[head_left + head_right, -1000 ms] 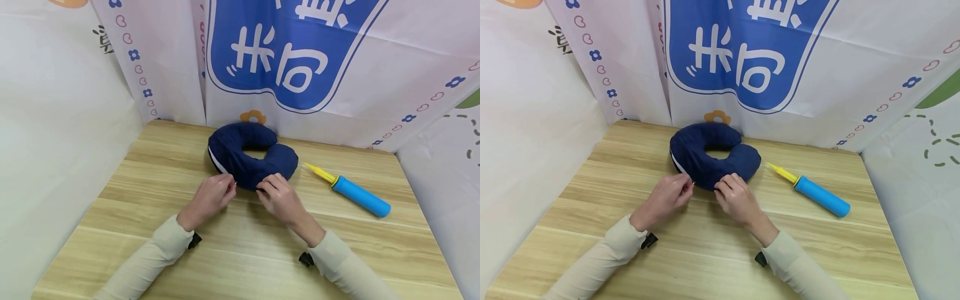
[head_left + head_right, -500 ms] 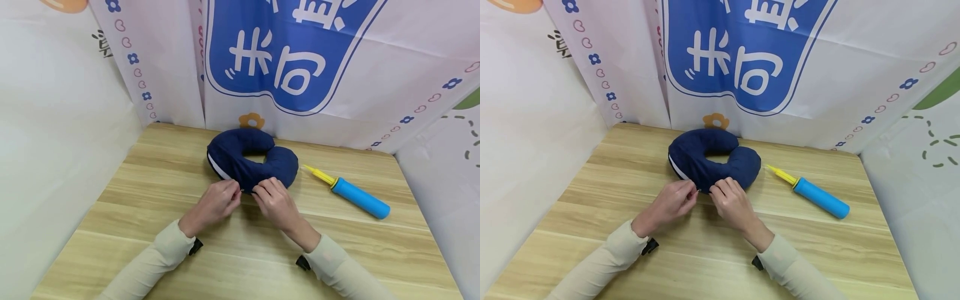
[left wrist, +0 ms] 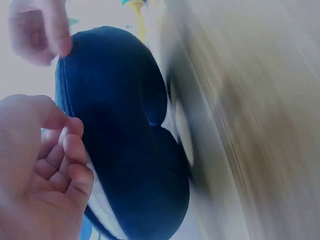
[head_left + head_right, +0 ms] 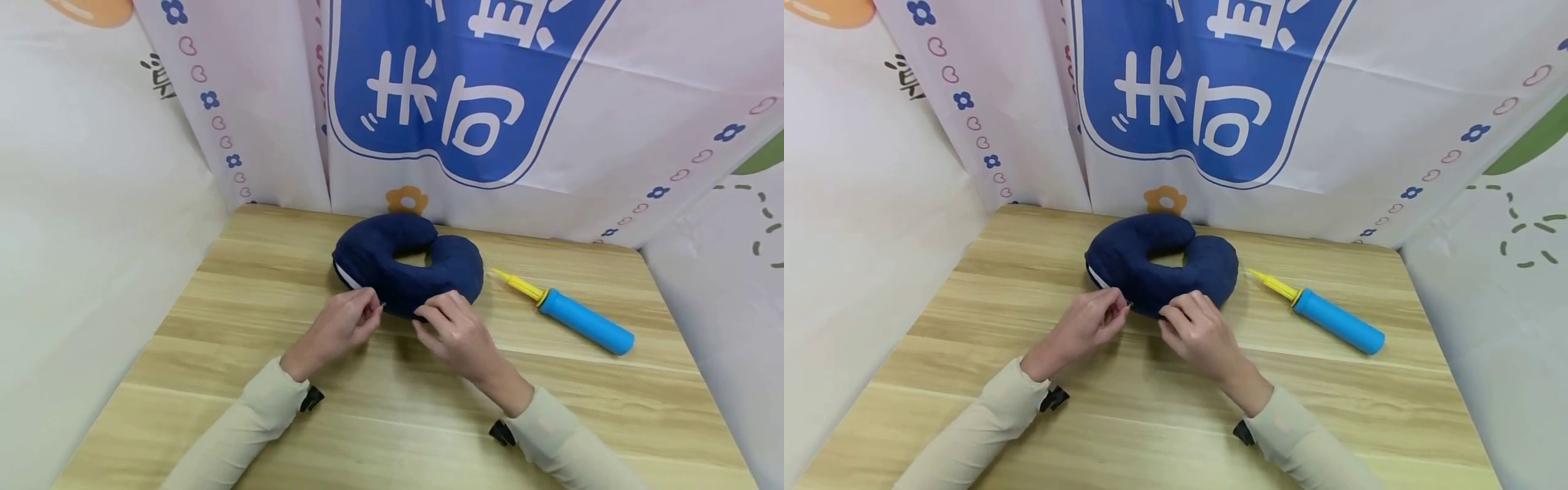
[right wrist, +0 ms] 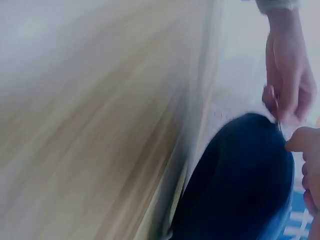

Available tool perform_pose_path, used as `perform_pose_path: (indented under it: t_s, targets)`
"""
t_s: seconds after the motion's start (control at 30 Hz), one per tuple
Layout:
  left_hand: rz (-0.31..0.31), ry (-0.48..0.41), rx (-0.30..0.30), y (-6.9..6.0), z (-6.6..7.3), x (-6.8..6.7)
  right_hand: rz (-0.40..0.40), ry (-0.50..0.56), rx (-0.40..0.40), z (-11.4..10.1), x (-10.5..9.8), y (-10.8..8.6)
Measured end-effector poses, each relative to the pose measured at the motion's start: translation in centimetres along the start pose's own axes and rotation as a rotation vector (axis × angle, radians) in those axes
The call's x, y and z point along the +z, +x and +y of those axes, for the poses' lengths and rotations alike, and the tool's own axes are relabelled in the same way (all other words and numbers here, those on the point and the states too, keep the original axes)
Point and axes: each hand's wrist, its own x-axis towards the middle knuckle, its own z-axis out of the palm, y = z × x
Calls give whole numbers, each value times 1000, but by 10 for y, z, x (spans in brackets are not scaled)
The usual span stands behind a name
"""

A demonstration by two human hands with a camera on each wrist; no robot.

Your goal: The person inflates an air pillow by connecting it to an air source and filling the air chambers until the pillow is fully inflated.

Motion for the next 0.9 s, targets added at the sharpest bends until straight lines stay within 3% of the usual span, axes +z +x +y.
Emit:
perform_pose_path:
  t_s: [0.13,0.3,0.43,0.57,0.77,0.9]
  targets:
    - [-19,-22,42,1,6,2,-52,-55,-27,-7,9,7]
    - [21,47,125,-1,9,6,-77,-85,6,-9,14,9]
    - [54,107,156,-3,7,3,-71,-73,8,-9,14,8]
    - [52,120,131,-7,3,-2,-62,-45,-1,-7,12,6]
    - [23,92,46,-10,-9,-13,-37,8,-19,0,7,1]
    - [44,98,8,-11,-21,-20,-3,32,-35,6,3,-4]
